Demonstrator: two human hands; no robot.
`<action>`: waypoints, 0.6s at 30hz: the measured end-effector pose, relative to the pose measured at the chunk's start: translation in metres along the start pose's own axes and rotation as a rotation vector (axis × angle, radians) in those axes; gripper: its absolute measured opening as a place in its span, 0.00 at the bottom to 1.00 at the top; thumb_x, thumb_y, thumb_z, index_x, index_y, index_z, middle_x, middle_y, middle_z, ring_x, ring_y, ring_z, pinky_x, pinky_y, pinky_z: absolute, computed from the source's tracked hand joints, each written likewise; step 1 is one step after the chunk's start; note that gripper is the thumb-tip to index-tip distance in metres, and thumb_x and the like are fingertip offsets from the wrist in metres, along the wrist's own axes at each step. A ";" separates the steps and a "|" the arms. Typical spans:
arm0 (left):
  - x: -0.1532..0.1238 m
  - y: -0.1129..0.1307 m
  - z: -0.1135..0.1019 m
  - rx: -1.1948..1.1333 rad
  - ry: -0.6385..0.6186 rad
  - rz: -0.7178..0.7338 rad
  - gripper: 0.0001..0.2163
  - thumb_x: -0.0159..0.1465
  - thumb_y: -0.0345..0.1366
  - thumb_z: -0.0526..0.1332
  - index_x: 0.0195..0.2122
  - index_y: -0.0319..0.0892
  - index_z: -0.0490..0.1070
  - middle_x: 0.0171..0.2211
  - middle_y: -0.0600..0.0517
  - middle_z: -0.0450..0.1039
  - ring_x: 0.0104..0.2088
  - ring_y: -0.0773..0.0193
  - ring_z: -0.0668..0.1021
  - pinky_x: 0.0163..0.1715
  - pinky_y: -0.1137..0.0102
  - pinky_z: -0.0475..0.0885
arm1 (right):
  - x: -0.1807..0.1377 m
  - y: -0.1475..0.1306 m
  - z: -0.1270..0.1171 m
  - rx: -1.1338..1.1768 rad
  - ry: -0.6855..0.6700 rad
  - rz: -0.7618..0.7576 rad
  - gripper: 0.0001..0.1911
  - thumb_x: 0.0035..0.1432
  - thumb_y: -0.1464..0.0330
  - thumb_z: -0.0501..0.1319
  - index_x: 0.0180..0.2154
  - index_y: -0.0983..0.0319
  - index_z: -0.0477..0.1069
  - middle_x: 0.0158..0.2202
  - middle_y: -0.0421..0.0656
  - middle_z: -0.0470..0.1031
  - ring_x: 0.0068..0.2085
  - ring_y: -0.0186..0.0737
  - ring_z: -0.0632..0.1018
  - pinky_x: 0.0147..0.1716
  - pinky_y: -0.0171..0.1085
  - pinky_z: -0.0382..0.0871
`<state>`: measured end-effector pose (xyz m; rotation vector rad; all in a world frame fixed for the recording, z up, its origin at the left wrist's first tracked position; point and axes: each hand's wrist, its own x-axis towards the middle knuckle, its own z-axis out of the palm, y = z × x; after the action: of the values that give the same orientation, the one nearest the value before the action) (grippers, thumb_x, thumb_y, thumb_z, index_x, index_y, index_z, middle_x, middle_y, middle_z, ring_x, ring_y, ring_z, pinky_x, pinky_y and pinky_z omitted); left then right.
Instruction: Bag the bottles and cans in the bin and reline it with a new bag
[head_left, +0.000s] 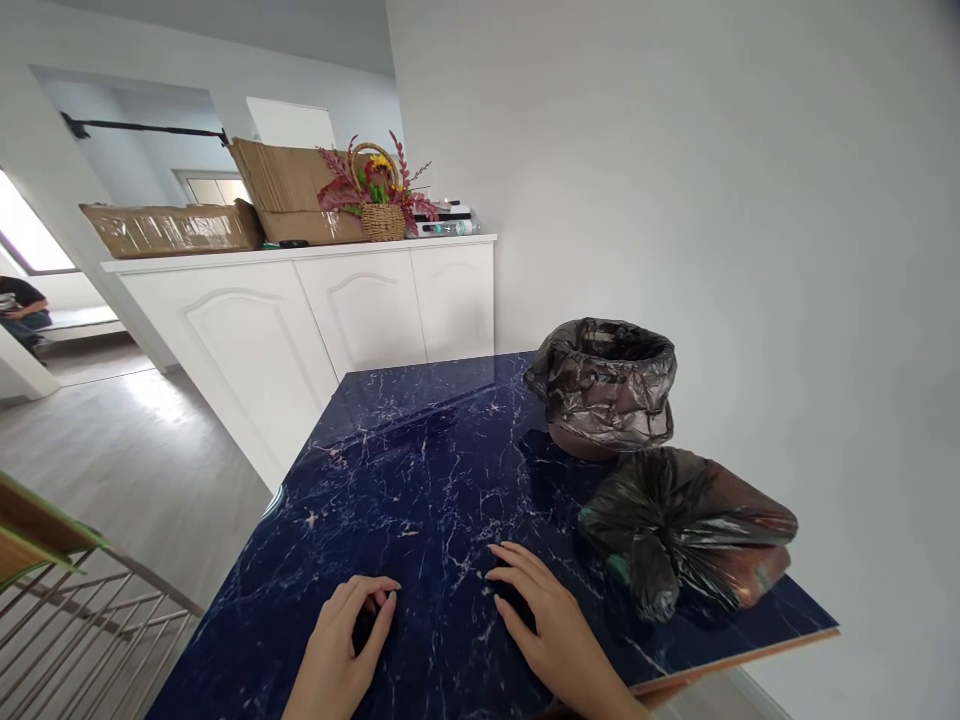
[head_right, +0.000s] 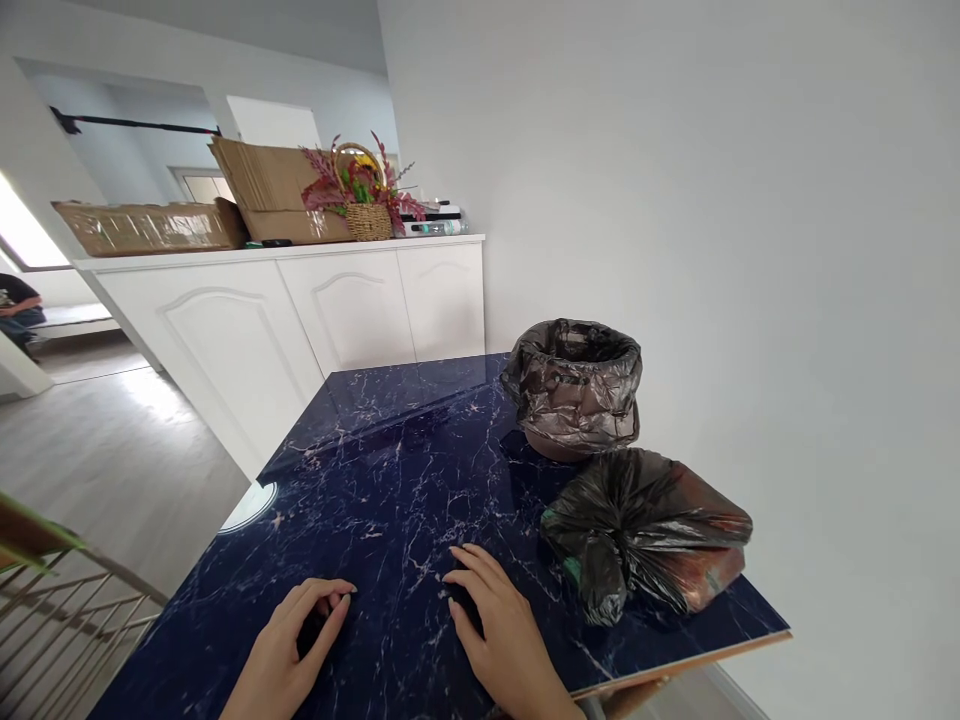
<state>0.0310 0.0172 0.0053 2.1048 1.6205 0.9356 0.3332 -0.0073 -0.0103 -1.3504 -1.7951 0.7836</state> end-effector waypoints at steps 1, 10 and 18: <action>0.000 0.000 0.000 0.000 -0.003 -0.002 0.17 0.71 0.56 0.59 0.45 0.51 0.79 0.39 0.48 0.80 0.39 0.53 0.82 0.41 0.62 0.79 | 0.000 0.000 0.000 0.005 -0.001 0.009 0.15 0.74 0.62 0.58 0.57 0.46 0.78 0.70 0.38 0.71 0.73 0.56 0.67 0.69 0.62 0.68; 0.001 0.000 0.000 0.011 0.010 0.012 0.19 0.71 0.58 0.59 0.45 0.51 0.80 0.38 0.47 0.80 0.40 0.52 0.82 0.41 0.61 0.80 | 0.000 0.003 0.004 -0.007 0.011 0.016 0.15 0.75 0.62 0.57 0.56 0.47 0.79 0.69 0.38 0.72 0.73 0.56 0.67 0.68 0.61 0.70; 0.001 -0.002 0.001 0.004 0.003 0.012 0.17 0.71 0.57 0.59 0.45 0.51 0.79 0.38 0.47 0.80 0.39 0.52 0.82 0.39 0.62 0.79 | -0.018 -0.005 -0.024 -0.111 0.038 -0.198 0.16 0.74 0.66 0.57 0.57 0.49 0.78 0.62 0.43 0.80 0.60 0.48 0.82 0.58 0.44 0.80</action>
<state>0.0305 0.0187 0.0041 2.1184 1.6142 0.9410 0.3546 -0.0253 0.0029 -1.2253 -1.9309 0.5560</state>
